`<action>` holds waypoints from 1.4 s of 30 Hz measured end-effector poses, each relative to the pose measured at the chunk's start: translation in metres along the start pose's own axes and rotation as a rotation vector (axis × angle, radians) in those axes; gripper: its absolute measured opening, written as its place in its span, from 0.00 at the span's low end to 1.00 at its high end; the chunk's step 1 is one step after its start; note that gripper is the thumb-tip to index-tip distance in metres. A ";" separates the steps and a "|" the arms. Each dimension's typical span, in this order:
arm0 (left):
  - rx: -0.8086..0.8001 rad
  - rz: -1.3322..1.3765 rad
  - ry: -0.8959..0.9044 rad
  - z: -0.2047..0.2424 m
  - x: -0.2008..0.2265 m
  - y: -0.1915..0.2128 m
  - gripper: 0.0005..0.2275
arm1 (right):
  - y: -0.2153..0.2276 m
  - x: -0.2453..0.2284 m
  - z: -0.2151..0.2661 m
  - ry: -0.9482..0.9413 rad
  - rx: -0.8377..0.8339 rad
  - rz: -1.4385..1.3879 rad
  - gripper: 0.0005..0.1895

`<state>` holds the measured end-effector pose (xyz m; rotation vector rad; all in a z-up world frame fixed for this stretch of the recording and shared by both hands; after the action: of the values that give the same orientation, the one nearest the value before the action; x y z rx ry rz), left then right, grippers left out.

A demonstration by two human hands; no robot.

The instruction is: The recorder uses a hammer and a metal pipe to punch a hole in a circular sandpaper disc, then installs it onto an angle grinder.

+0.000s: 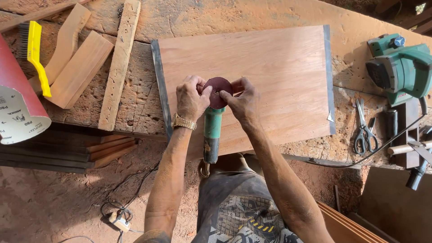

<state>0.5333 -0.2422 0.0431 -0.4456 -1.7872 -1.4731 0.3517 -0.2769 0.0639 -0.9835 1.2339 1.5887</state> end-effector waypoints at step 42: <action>-0.097 0.181 -0.076 0.001 -0.007 -0.017 0.12 | -0.011 0.025 -0.007 -0.116 -0.056 -0.420 0.22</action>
<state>0.5254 -0.2444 0.0262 -0.7027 -1.6905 -1.4358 0.3550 -0.2782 0.0359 -1.0875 0.8405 1.3320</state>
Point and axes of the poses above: each hand's wrist, its own z-axis away from the middle knuckle, its own y-axis out of the back of the hand, x = y × z, the point moved 5 cm from there along -z, towards the middle knuckle, and after that the axes turned 14 degrees about -z, right-handed, at the moved point
